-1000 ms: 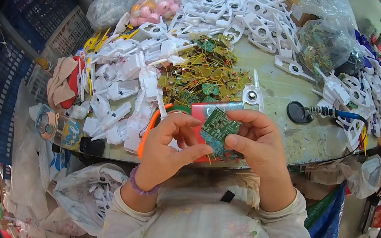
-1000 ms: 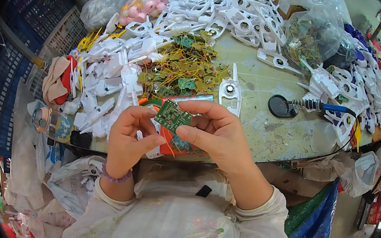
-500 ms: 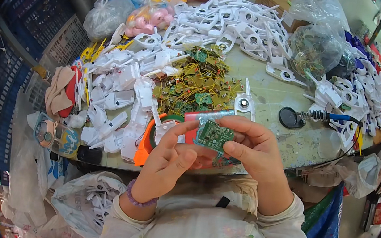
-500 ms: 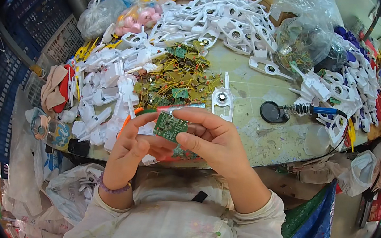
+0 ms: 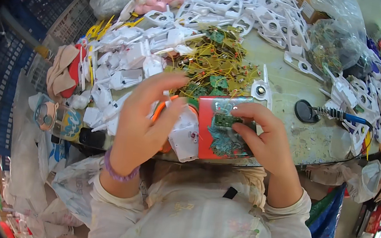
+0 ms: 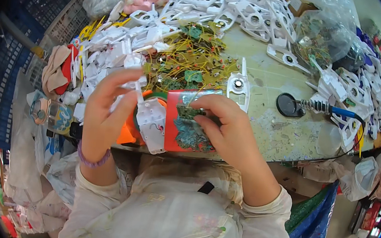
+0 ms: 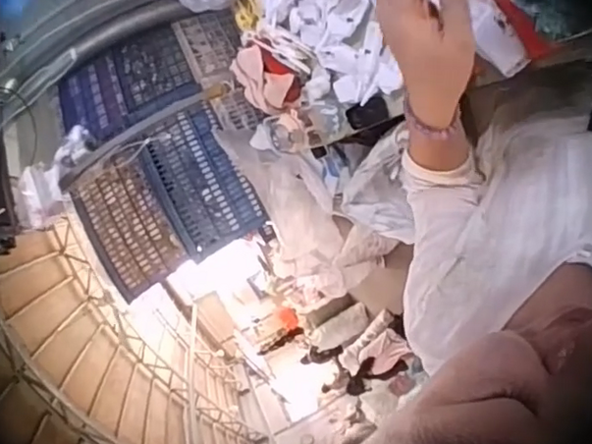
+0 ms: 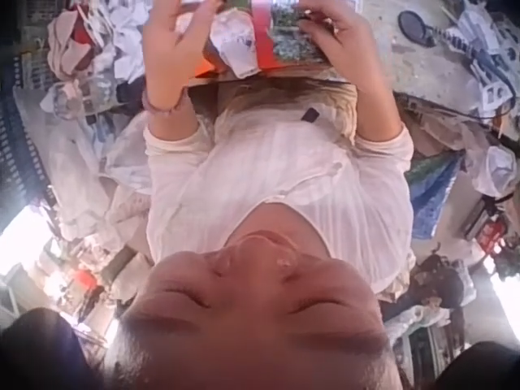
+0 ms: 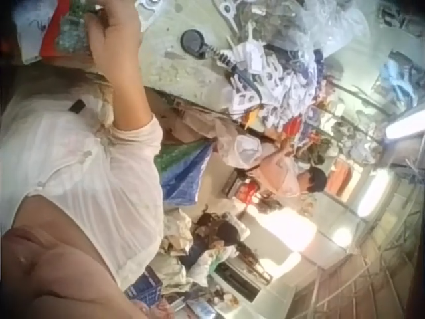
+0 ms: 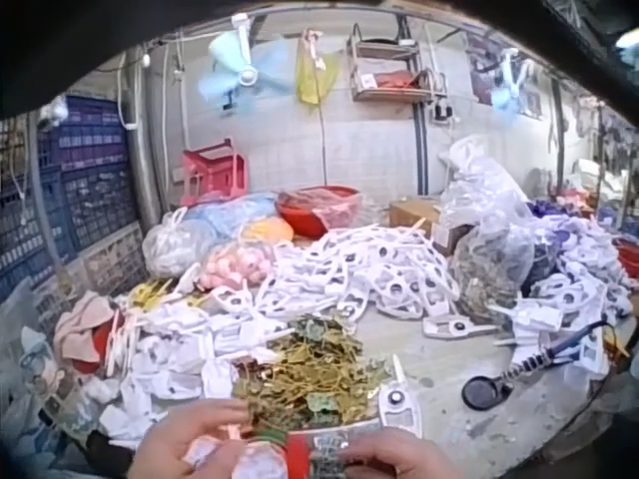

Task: Soldering wires and components to a circuit board and toy housing at a factory workbench.

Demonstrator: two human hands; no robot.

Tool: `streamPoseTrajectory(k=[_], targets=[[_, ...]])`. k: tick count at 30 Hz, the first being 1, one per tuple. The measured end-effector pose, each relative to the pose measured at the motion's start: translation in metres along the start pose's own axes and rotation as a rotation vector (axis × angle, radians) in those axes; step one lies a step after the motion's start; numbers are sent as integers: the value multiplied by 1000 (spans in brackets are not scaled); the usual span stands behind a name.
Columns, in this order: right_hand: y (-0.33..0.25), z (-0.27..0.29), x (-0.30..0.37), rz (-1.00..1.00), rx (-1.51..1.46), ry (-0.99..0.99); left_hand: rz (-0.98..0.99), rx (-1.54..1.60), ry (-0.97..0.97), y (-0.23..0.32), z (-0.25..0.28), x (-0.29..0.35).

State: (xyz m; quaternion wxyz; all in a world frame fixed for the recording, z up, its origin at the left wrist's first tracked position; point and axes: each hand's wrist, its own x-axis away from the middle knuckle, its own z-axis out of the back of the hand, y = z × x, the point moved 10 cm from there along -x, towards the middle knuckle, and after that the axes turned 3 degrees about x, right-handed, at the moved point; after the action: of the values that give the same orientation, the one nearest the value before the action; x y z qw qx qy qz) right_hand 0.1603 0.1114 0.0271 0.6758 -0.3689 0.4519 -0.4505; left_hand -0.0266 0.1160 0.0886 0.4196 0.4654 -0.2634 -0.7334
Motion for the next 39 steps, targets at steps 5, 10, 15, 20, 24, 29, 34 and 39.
streamPoseTrajectory(k=[5, 10, 15, 20, 24, 29, 34, 39], targets=[[-4, -7, -4, 134, 279, -25, 118, -228, -85, -37, -12, 52], [-12, -11, -4, 259, 470, -11, 206, 45, -186, -32, -33, 52], [-31, 0, 5, 385, 427, 167, 206, 219, -153, -45, -37, 49], [-48, -30, 17, 412, 468, 42, 226, 272, -140, -46, -42, 44], [-48, -35, 15, 407, 539, 83, 133, 234, -135, -40, -42, 43], [-48, -35, 12, 400, 495, 81, 102, 163, -168, -35, -42, 44], [-46, -37, 14, 431, 502, 89, 186, 166, -181, -47, -27, 51], [-58, -40, 33, 542, 570, 94, 6, 207, -272, -40, -31, 53]])
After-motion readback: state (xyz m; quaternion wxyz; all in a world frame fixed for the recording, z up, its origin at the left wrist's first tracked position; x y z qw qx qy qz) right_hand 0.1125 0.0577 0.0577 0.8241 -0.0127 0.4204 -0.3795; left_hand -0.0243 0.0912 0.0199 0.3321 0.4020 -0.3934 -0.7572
